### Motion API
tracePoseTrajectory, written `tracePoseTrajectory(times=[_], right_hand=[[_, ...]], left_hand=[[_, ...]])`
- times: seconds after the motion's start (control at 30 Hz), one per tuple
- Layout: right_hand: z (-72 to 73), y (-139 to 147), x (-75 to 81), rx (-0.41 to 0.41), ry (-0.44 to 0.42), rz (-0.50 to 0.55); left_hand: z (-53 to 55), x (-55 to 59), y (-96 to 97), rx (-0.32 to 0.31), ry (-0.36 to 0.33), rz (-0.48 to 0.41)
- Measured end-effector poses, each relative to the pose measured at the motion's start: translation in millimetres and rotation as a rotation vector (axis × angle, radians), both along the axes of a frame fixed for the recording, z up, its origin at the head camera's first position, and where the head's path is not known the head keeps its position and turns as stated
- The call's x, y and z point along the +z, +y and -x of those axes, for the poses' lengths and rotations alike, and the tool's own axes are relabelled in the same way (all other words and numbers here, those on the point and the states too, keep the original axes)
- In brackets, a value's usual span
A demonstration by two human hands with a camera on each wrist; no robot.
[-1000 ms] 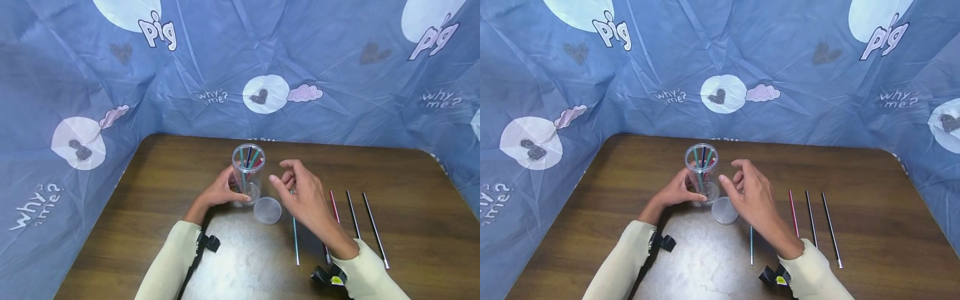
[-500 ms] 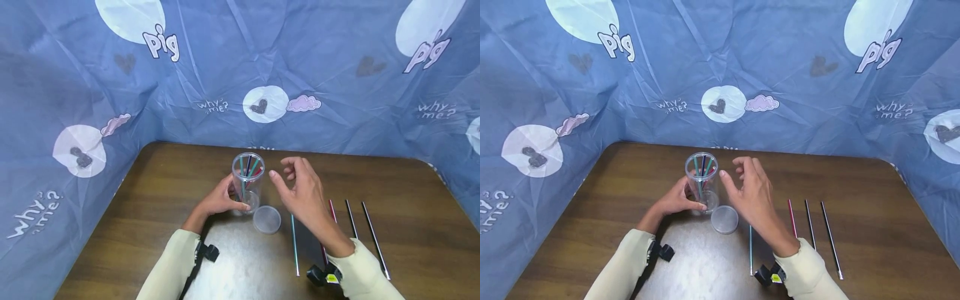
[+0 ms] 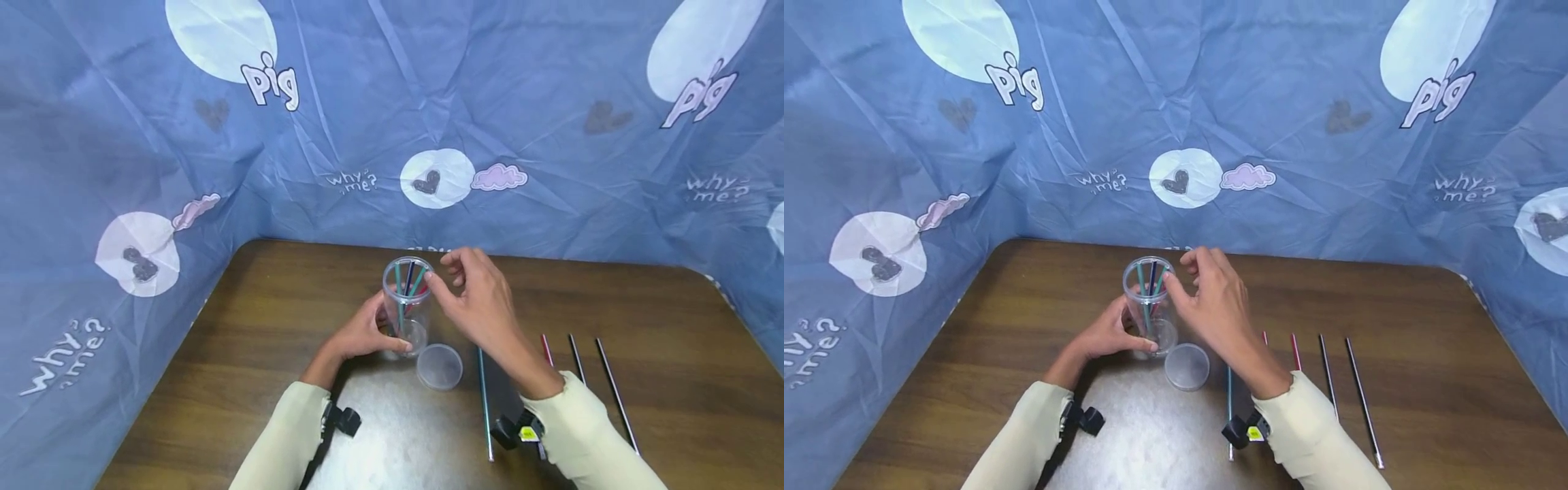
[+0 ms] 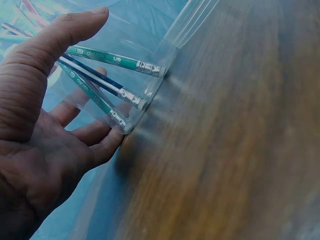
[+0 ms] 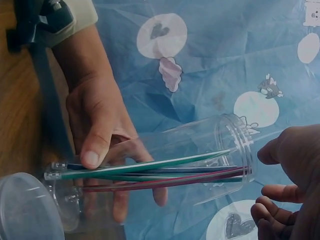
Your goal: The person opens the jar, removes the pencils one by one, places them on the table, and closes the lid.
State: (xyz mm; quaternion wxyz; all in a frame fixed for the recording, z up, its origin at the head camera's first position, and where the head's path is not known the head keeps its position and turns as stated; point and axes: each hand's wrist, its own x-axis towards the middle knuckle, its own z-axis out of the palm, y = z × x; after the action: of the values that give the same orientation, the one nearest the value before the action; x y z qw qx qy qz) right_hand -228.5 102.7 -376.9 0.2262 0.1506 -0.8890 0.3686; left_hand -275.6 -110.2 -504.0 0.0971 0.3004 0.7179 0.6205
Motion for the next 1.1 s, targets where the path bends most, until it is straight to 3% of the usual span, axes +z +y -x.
tracePoseTrajectory(times=[0.23, 0.53, 0.8, 1.1], right_hand=[[9.6, -5.5, 1.7, 0.014, -0.002, -0.037], [20.7, -16.5, 10.5, -0.007, -0.118, -0.104], [20.8, -23.5, 16.8, -0.049, -0.074, -0.165], [22.3, -36.1, 28.9, -0.126, -0.043, -0.352]], left_hand=[[0.7, -0.3, -1.0, 0.0, 0.012, -0.002], [0.9, -0.8, -1.7, -0.026, 0.027, -0.011], [2.3, -2.5, -0.8, -0.029, 0.018, -0.002], [2.5, -3.0, -1.3, -0.026, 0.01, -0.007]])
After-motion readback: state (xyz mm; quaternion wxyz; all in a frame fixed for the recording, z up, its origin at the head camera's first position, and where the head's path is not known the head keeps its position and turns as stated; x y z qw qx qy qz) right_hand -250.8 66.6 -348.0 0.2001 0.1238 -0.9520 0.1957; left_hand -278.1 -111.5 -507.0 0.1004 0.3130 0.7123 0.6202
